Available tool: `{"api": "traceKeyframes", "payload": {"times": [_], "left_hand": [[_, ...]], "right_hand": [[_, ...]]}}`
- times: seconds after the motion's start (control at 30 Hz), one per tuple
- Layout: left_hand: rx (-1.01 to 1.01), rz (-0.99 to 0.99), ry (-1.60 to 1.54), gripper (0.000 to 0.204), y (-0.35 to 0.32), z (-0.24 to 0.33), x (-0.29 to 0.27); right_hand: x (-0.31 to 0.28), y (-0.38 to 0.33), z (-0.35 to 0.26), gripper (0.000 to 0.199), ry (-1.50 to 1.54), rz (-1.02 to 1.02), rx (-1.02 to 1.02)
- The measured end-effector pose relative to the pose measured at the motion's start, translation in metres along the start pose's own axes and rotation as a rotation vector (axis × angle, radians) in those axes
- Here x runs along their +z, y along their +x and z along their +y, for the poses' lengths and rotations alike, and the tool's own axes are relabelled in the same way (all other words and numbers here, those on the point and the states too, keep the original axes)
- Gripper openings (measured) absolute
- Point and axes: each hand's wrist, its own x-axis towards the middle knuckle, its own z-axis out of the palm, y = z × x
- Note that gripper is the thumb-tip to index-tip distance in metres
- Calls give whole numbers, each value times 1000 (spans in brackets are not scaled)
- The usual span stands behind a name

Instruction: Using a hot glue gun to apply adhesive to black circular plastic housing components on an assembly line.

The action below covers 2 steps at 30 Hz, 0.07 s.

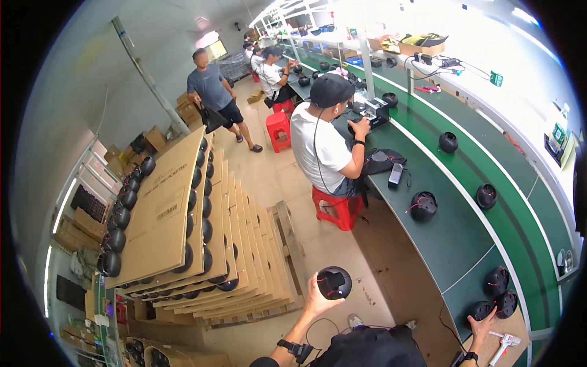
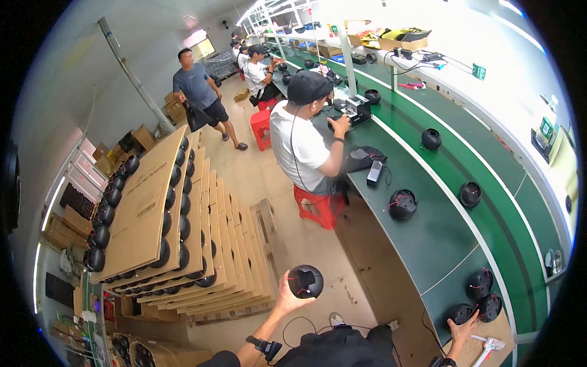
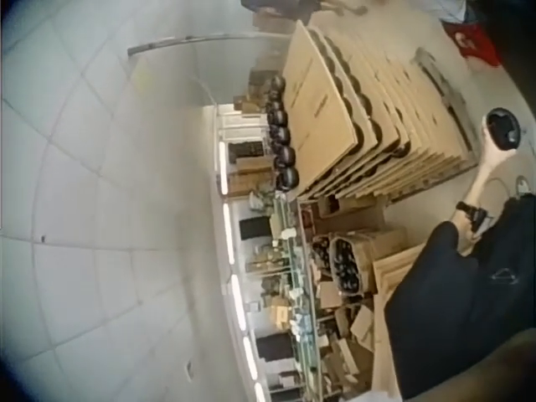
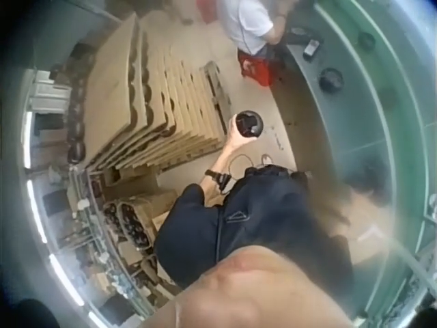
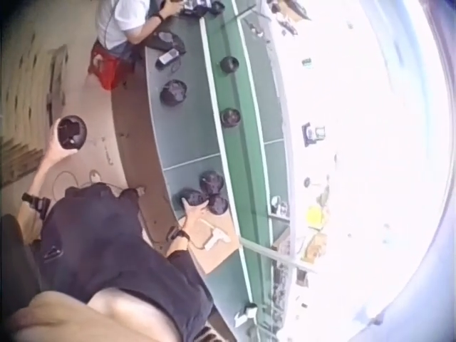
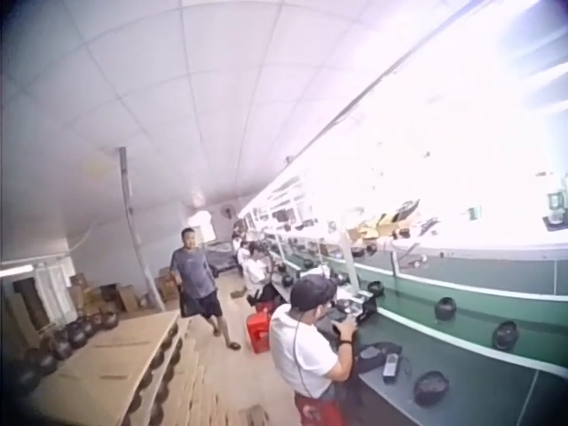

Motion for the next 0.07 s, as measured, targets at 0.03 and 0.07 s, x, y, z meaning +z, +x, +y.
{"api": "traceKeyframes", "payload": {"times": [0.03, 0.07], "left_hand": [[-7, 2, -36, 140, 2, -7, -5], [-26, 19, -72, 138, 5, -17, -6]], "right_hand": [[5, -4, 2, 133, 32, 62, -40], [10, -5, 15, 129, 60, 130, -82]]}}
